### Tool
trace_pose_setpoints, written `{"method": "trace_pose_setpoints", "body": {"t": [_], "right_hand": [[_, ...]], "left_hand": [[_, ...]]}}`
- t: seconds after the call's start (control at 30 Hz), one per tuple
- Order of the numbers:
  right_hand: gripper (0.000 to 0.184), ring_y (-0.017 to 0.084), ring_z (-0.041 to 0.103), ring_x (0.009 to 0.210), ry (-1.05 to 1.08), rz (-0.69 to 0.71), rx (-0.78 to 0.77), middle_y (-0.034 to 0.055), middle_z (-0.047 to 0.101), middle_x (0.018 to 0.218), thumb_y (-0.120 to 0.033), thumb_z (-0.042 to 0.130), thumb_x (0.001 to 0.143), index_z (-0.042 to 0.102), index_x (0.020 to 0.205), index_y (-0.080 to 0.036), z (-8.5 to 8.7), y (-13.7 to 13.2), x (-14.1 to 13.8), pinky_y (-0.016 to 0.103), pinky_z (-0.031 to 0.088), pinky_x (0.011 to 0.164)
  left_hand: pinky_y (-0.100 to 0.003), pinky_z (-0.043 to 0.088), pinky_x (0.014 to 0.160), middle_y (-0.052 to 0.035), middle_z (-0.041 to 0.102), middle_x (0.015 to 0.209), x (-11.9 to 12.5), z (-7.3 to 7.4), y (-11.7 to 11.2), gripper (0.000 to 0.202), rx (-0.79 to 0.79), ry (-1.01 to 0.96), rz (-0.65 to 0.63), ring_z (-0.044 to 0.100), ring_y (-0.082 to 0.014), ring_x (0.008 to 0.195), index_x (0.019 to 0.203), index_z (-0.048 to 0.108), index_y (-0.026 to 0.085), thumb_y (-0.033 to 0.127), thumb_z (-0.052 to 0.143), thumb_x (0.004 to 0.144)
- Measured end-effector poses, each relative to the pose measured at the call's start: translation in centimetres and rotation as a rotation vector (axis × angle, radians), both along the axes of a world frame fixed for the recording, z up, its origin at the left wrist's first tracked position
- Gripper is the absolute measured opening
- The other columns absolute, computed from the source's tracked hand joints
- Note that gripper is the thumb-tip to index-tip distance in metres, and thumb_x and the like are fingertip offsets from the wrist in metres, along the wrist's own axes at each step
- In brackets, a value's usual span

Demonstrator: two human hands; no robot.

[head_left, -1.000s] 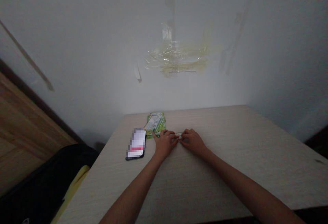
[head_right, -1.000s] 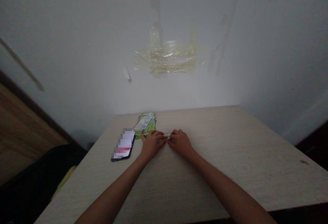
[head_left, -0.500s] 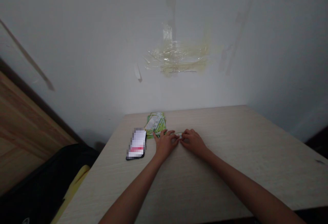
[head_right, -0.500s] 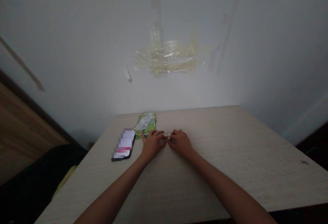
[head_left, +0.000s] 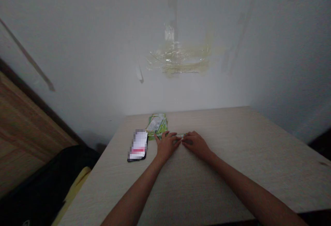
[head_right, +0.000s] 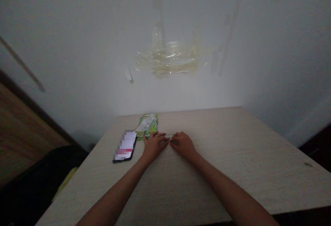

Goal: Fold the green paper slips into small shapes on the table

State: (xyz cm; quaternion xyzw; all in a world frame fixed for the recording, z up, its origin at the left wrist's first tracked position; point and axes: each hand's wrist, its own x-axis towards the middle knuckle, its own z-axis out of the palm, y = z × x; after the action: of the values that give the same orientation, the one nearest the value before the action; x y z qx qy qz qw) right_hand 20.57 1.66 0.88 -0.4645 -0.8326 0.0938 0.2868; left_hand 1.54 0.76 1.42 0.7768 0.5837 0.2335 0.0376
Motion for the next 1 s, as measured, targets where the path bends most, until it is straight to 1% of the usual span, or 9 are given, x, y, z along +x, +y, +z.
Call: {"method": "trace_pose_setpoints", "body": {"t": [0.13, 0.23, 0.33, 0.43, 0.53, 0.67, 0.83, 1.0], "right_hand": [[0.02, 0.019, 0.055, 0.094, 0.006, -0.018, -0.005, 0.0038, 0.068, 0.096, -0.03, 0.063, 0.085, 0.072, 0.102, -0.026, -0.1, 0.0, 0.1, 0.03, 0.045, 0.086], [0.02, 0.019, 0.055, 0.093, 0.003, 0.002, 0.001, 0.0036, 0.068, 0.095, -0.032, 0.062, 0.085, 0.072, 0.102, -0.027, -0.1, 0.1, 0.1, 0.03, 0.045, 0.087], [0.018, 0.018, 0.055, 0.092, 0.007, 0.013, 0.0, 0.0032, 0.068, 0.094, -0.033, 0.061, 0.086, 0.074, 0.098, -0.028, -0.2, 0.1, 0.2, 0.031, 0.045, 0.087], [0.017, 0.018, 0.054, 0.092, 0.019, 0.016, -0.009, 0.0028, 0.068, 0.094, -0.03, 0.062, 0.085, 0.074, 0.098, -0.028, -0.3, 0.2, 0.3, 0.031, 0.044, 0.087], [0.017, 0.018, 0.054, 0.093, 0.039, 0.019, -0.031, 0.0031, 0.067, 0.094, -0.028, 0.063, 0.084, 0.074, 0.097, -0.028, -0.1, 0.2, 0.3, 0.03, 0.044, 0.086], [0.016, 0.018, 0.054, 0.092, 0.045, -0.027, -0.059, 0.0036, 0.066, 0.092, -0.026, 0.062, 0.085, 0.074, 0.097, -0.026, 0.2, 0.1, -0.1, 0.03, 0.043, 0.085], [0.013, 0.019, 0.052, 0.092, 0.011, -0.111, -0.037, 0.0038, 0.065, 0.09, -0.033, 0.066, 0.083, 0.072, 0.088, -0.023, 0.6, -0.2, -0.9, 0.03, 0.042, 0.084], [0.013, 0.019, 0.051, 0.091, -0.026, -0.115, -0.051, 0.0033, 0.063, 0.09, -0.034, 0.067, 0.083, 0.071, 0.088, -0.023, 0.8, -0.1, -1.1, 0.03, 0.04, 0.082]], "left_hand": [[-0.077, -0.005, 0.102, 0.0083, 0.064, 0.125, 0.1, -0.1, 0.0, 0.018, 0.0, -0.004, 0.012, 0.041, -0.0291, 0.128, 0.098, 0.069, 0.046, 0.049, 0.057, 0.085], [-0.077, -0.005, 0.103, 0.009, 0.063, 0.126, 0.2, -0.1, 0.0, 0.016, 0.017, -0.002, 0.022, 0.04, -0.029, 0.128, 0.097, 0.069, 0.047, 0.048, 0.058, 0.084], [-0.076, -0.002, 0.105, 0.0093, 0.057, 0.133, 0.2, -0.2, -0.1, 0.017, 0.046, 0.017, 0.044, 0.037, -0.0306, 0.131, 0.096, 0.069, 0.048, 0.05, 0.059, 0.083], [-0.075, 0.002, 0.106, 0.01, 0.051, 0.139, 0.2, -0.1, -0.1, 0.018, 0.063, 0.032, 0.062, 0.033, -0.0324, 0.134, 0.096, 0.07, 0.049, 0.052, 0.059, 0.083], [-0.075, 0.002, 0.106, 0.0095, 0.048, 0.142, 0.3, 0.0, -0.1, 0.019, 0.049, 0.027, 0.083, 0.031, -0.0338, 0.136, 0.095, 0.071, 0.048, 0.054, 0.06, 0.081], [-0.075, 0.0, 0.105, 0.0086, 0.047, 0.144, 0.3, 0.1, 0.0, 0.02, 0.014, 0.007, 0.085, 0.029, -0.0348, 0.137, 0.095, 0.071, 0.048, 0.056, 0.06, 0.08], [-0.077, 0.001, 0.103, 0.0099, 0.045, 0.145, 0.3, 0.0, 0.1, 0.021, -0.01, 0.01, 0.092, 0.028, -0.0355, 0.137, 0.096, 0.07, 0.049, 0.057, 0.058, 0.081], [-0.076, 0.002, 0.105, 0.0106, 0.045, 0.145, 0.3, 0.1, 0.2, 0.022, -0.025, 0.019, 0.095, 0.026, -0.0354, 0.138, 0.095, 0.071, 0.049, 0.058, 0.057, 0.081]]}}
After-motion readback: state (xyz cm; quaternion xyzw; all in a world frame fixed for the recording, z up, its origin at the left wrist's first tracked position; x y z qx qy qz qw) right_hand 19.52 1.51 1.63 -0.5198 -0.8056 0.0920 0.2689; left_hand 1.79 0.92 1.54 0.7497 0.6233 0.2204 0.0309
